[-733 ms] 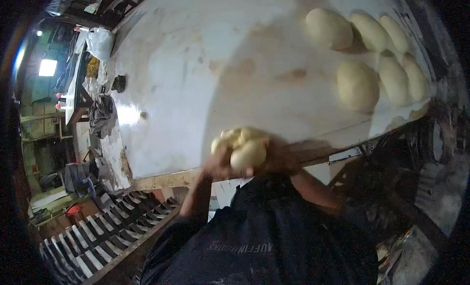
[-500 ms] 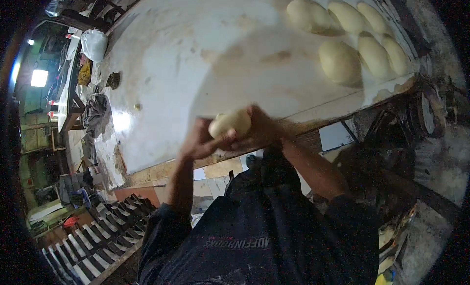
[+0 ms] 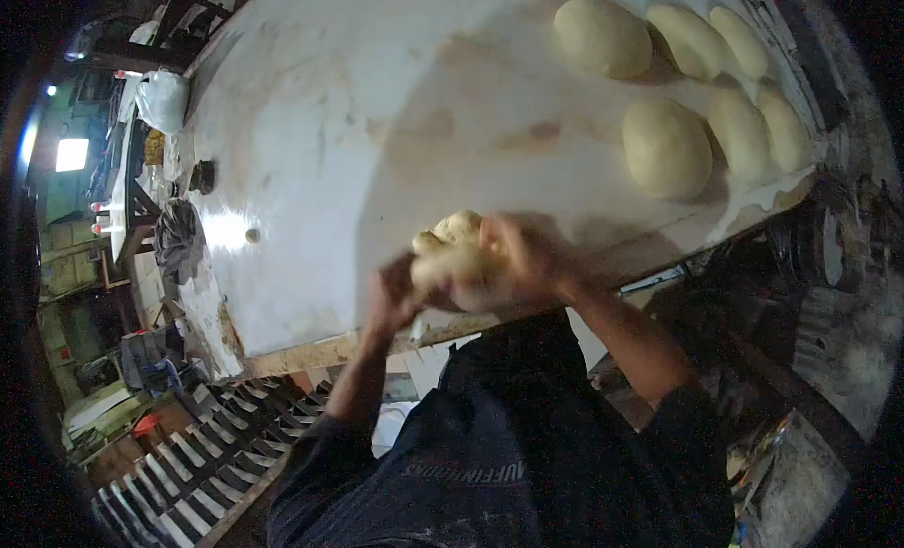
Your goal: The person kneads pieces of dough by hand on a table, turning and folding the dough repeatedly to form rounded loaves.
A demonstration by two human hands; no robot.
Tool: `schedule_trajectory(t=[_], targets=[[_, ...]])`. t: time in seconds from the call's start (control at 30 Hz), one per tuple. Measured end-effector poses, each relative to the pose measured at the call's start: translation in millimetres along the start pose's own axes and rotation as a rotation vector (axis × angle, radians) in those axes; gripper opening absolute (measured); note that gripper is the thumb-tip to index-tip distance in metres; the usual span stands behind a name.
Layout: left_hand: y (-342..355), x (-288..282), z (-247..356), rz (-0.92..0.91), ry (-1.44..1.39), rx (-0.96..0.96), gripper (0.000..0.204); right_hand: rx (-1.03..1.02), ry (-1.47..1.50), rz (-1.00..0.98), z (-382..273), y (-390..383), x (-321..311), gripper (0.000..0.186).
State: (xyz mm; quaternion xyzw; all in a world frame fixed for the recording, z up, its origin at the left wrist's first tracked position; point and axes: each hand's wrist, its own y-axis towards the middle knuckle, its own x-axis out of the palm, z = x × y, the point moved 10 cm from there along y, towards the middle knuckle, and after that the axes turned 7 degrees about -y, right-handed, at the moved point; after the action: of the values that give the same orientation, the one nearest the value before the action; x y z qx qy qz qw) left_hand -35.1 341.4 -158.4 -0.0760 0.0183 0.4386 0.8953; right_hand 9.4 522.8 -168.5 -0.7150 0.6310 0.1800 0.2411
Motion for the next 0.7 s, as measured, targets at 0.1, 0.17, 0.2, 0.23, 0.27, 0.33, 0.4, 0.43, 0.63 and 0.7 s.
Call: schedule_trajectory(t=[0.1, 0.17, 0.2, 0.23, 0.27, 0.33, 0.4, 0.43, 0.63, 0.7], targets=[[115, -47, -6, 0.175, 0.708, -0.122, 0.054, 0.251, -0.31, 0.423, 53, 50, -74, 0.06], [173, -43, 18, 0.114, 1.035, -0.009, 0.046, 0.248, -0.41, 0.549, 58, 54, -90, 0.058], [190, -31, 42, 0.08, 1.255, 0.188, 0.043, 0.279, -0.032, 0.626, 66, 42, -90, 0.059], [200, -24, 48, 0.041, 1.019, 0.165, 0.041, 0.27, 0.314, 0.762, 77, 27, -90, 0.06], [203, -17, 64, 0.04, 0.723, 0.244, 0.041, 0.376, 0.679, 0.641, 83, 17, -58, 0.064], [195, 27, 72, -0.203, 0.329, 0.269, 0.074, 0.25, 0.818, 0.631, 61, -3, -36, 0.074], [180, 70, 63, -0.435, 0.417, 0.242, 0.088, 0.072, 0.644, 0.668, 36, -15, -32, 0.079], [180, 72, 53, -0.42, 0.555, 0.166, 0.086, 0.225, 0.74, 0.531, 50, -8, -9, 0.085], [90, 39, 46, -0.358, 0.539, 0.156, 0.074, 0.051, 0.926, 0.087, 51, 21, 57, 0.073], [28, 30, 48, -0.385, 0.167, 0.017, 0.063, -0.115, 0.857, -0.229, 17, 4, 93, 0.074]])
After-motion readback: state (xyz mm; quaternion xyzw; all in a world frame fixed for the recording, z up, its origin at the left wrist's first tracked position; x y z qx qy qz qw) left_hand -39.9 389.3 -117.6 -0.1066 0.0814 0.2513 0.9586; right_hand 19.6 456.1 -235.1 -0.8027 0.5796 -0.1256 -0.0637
